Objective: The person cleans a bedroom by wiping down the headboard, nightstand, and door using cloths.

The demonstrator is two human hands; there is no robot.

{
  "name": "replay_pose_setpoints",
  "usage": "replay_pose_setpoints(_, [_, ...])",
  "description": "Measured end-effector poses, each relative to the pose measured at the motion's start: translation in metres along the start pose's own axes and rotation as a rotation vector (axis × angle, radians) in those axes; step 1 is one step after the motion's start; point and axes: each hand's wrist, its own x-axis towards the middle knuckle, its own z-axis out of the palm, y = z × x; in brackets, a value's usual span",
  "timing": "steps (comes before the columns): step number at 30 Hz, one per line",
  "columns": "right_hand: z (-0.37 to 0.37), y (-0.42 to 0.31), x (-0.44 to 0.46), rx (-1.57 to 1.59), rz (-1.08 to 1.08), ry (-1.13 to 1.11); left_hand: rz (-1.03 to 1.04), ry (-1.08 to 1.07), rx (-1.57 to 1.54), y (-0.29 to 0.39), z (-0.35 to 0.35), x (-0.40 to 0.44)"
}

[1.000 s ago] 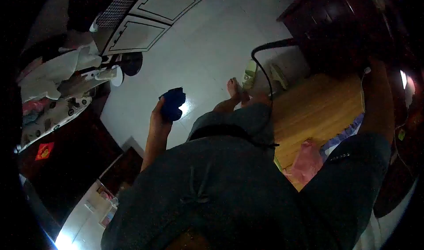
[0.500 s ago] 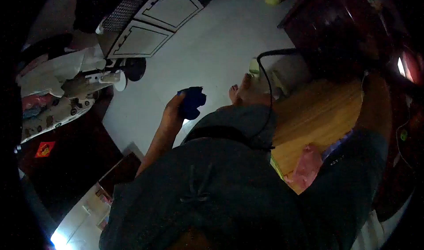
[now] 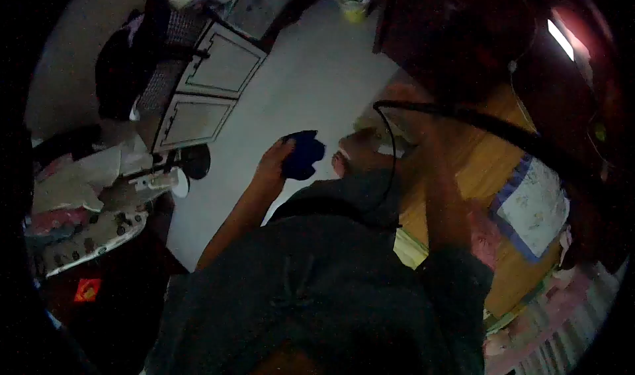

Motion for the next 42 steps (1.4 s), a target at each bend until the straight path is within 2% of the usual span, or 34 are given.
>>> replay_pose_setpoints(2, [0.037,-0.008,-0.031,0.43,0.156,-0.201,-0.026,-0.064,0.047,0.012,0.039,0.017])
replay_pose_setpoints(3, [0.046,-0.08,-0.058,0.668,0.476,-0.171,-0.017,-0.082,0.058,0.011,0.052,0.029])
replay_pose_setpoints(5, [0.056,-0.062,-0.059,0.797,0.407,-0.185,0.007,-0.176,0.232,0.005,0.074,0.059])
replay_pose_setpoints(7, [0.052,-0.054,-0.056,0.925,0.346,-0.212,0.003,-0.234,0.234,-0.001,0.1,0.083])
replay_pose_setpoints(9, [0.033,-0.047,-0.05,0.984,0.368,0.005,-0.001,-0.289,0.235,-0.005,0.132,0.096])
replay_pose_setpoints(10, [0.018,-0.042,-0.046,0.843,0.324,0.03,0.023,-0.263,0.262,0.001,0.149,0.093])
replay_pose_setpoints(11, [0.003,-0.038,-0.04,0.84,0.317,0.033,0.05,-0.235,0.288,0.006,0.163,0.093])
replay_pose_setpoints(13, [-0.02,-0.043,-0.025,0.602,0.367,0.102,0.052,-0.27,0.259,0.01,0.178,0.095])
replay_pose_setpoints(14, [-0.037,-0.049,-0.017,0.601,0.363,0.105,0.192,-0.276,0.459,0.014,0.184,0.093])
replay_pose_setpoints(15, [-0.058,-0.07,-0.005,0.43,0.23,0.226,0.33,-0.275,0.66,0.017,0.188,0.092])
replay_pose_setpoints(17, [-0.099,-0.076,0.038,-0.002,-0.025,0.463,0.291,-0.311,0.673,0.022,0.184,0.097])
replay_pose_setpoints(18, [-0.124,-0.068,0.069,-0.26,-0.143,0.577,0.136,-0.323,0.541,0.017,0.177,0.105])
replay_pose_setpoints(19, [-0.144,-0.075,0.097,-0.3,-0.235,0.623,-0.017,-0.332,0.406,0.013,0.172,0.11])
replay_pose_setpoints(20, [-0.163,-0.083,0.123,-0.339,-0.33,0.667,-0.013,-0.327,0.403,0.012,0.171,0.113])
replay_pose_setpoints(21, [-0.175,-0.08,0.147,-0.337,-0.335,0.659,-0.007,-0.29,0.408,0.011,0.17,0.113])
replay_pose_setpoints(23, [-0.195,-0.069,0.187,-0.774,-0.381,0.722,-0.004,-0.239,0.407,0.008,0.17,0.115])
replay_pose_setpoints(24, [-0.192,-0.053,0.201,-0.767,-0.383,0.713,-0.02,-0.206,0.391,0.006,0.171,0.118])
replay_pose_setpoints(26, [-0.178,-0.01,0.221,-1.041,-0.41,0.717,-0.045,-0.163,0.373,0.004,0.168,0.122])
replay_pose_setpoints(27, [-0.176,-0.015,0.228,-1.036,-0.412,0.707,-0.046,-0.134,0.355,0.002,0.166,0.127])
replay_pose_setpoints(29, [-0.159,-0.037,0.233,-0.842,-0.512,0.489,-0.062,-0.097,0.336,-0.002,0.168,0.129])
replay_pose_setpoints(30, [-0.158,-0.038,0.239,-0.835,-0.504,0.483,-0.055,-0.079,0.332,-0.002,0.172,0.132])
replay_pose_setpoints(32, [-0.158,-0.037,0.253,-0.695,-0.667,0.352,-0.058,-0.047,0.348,-0.005,0.175,0.138])
replay_pose_setpoints(35, [-0.178,-0.037,0.248,-0.634,-0.523,0.247,-0.056,0.012,0.369,-0.003,0.177,0.137])
replay_pose_setpoints(36, [-0.183,-0.031,0.245,-0.634,-0.522,0.243,0.038,-0.012,0.5,-0.013,0.161,0.141])
replay_pose_setpoints(38, [-0.199,-0.019,0.238,-0.738,-0.524,0.292,-0.004,0.056,0.494,-0.006,0.167,0.136])
replay_pose_setpoints(40, [-0.215,-0.019,0.241,-0.663,-0.521,0.28,-0.038,0.128,0.486,0.003,0.178,0.139])
replay_pose_setpoints(42, [-0.221,-0.026,0.247,-0.58,-0.513,0.27,0.102,0.054,0.565,0.016,0.191,0.155])
